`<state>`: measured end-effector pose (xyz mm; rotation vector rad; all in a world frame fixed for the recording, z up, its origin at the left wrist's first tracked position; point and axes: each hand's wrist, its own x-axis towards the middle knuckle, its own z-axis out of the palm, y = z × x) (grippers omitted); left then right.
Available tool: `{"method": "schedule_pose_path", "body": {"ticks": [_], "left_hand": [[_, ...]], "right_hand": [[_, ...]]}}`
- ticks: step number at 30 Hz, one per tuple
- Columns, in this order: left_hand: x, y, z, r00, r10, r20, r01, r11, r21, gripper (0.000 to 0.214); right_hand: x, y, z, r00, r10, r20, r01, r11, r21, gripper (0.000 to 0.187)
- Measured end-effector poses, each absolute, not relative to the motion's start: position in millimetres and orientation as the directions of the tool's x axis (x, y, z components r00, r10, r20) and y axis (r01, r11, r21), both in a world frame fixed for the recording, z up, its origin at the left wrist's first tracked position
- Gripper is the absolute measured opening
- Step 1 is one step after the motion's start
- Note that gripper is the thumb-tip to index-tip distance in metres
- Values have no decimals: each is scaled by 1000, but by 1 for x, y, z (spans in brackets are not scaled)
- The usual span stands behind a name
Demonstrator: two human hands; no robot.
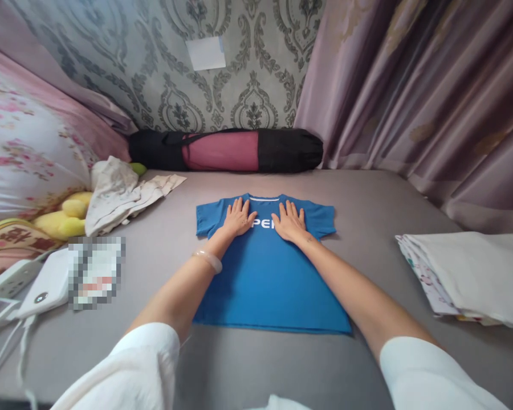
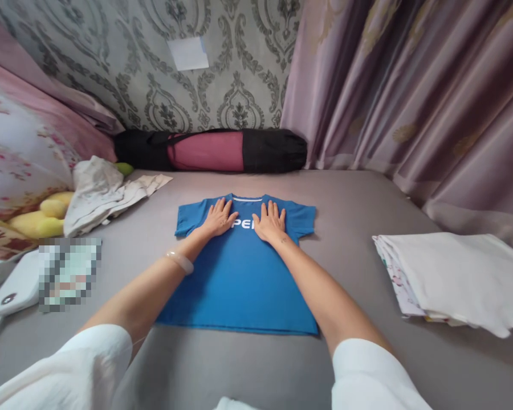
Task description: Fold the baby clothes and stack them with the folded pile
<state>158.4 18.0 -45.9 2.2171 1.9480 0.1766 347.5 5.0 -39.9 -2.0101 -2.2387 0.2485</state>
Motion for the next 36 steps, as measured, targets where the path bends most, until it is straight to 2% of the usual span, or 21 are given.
{"method": "schedule_pose_path", "body": {"ticks": [8,11,17,25,29,32,36], "left_hand": [[156,-76,-33,300,944,-140,941,-269,205,68],[146,-108,-32,327,937,-127,933,-298,203,68],[107,-148,-38,295,951,-92,941,-273,199,66],[66,-166,-39,202,974,-106,966,-180,185,62],[63,-161,-32,205,978,-28,973,-200,118,55],[71,-148,-20,211,975,67,975,-215,62,47],[98,-116,-6,174,979,103,978,-184,99,37]], "right_hand": [[371,-89,-40,-356,934,-13,929,352,-117,61],[384,-118,-43,-421,907,16,902,421,-94,61],[416,-152,-48,-483,874,43,864,484,-137,57],[441,-173,-41,-486,874,35,849,481,-217,55],[445,-177,-38,-477,876,77,822,475,-313,51],[447,-175,-40,-422,886,191,765,461,-451,46],[454,-168,-46,-147,931,334,623,349,-700,37]]}}
